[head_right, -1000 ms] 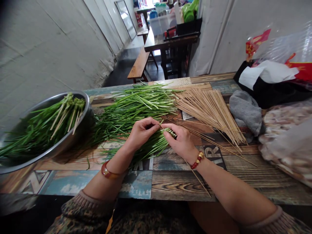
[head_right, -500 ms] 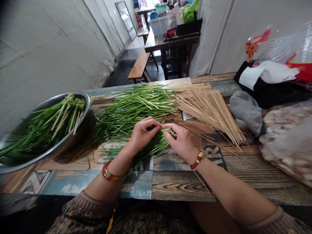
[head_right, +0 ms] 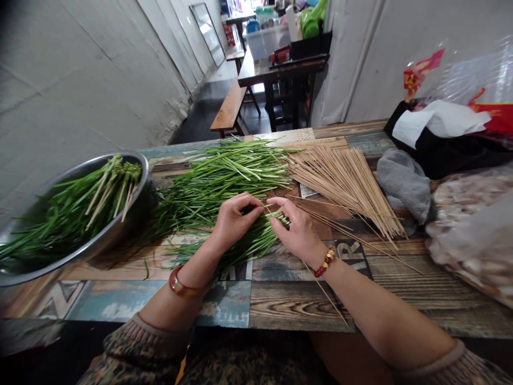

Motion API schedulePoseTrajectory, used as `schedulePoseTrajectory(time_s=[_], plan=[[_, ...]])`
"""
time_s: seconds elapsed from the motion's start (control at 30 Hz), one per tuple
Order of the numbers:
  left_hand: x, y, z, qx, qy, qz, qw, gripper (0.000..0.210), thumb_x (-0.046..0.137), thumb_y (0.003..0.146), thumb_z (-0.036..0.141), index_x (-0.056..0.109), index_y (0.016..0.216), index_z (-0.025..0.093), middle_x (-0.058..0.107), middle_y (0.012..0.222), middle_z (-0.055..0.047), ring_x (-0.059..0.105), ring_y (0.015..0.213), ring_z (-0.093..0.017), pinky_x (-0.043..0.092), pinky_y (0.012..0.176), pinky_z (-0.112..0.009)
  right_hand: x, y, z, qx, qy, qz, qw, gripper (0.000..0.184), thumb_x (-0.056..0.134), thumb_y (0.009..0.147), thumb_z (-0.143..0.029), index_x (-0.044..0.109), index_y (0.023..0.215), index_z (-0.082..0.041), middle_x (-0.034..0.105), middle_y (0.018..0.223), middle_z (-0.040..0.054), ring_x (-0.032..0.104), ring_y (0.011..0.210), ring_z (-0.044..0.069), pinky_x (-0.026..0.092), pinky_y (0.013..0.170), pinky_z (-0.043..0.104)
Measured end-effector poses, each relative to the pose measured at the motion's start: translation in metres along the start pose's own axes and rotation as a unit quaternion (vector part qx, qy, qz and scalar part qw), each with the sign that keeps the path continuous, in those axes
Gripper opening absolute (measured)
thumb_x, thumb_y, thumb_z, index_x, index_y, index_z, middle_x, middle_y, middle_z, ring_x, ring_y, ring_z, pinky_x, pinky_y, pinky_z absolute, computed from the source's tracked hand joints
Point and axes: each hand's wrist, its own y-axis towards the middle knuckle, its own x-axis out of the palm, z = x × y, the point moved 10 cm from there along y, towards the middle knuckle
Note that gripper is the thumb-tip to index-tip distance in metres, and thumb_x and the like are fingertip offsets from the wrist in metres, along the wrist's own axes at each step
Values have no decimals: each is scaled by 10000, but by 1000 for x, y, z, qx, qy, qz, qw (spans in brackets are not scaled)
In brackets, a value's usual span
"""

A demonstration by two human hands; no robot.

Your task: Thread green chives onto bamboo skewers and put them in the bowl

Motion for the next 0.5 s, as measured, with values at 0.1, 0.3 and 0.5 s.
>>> schedulePoseTrajectory(time_s=[0.1, 0.3, 0.5], plan=[[2, 0, 3, 20, -4, -4, 1000, 93, 636, 785, 129, 665, 700, 153, 666, 710, -17, 589, 662, -120, 432, 643, -234, 2, 0, 3, 0, 10, 6, 1000, 319, 543, 836, -200, 555, 1155, -197, 661, 904, 48, 618, 794, 184, 495, 764, 319], [5, -1, 5, 41, 9, -11, 999, 88, 638, 791, 120, 665, 715, 156, 654, 705, -12, 580, 659, -117, 433, 643, -234, 3, -1, 9, 4, 28, 20, 999, 293, 561, 822, -197, 542, 1114, -210, 668, 1039, 76, 641, 910, 206, 506, 826, 342], [9, -1, 8, 57, -9, -32, 998, 90, 626, 814, 124, 671, 740, 151, 652, 732, -24, 583, 679, -120, 443, 660, -240, 2, -1, 9, 8, 38, 30, 999, 261, 565, 814, -203, 541, 1075, -206, 666, 1017, 74, 643, 882, 203, 502, 799, 337]])
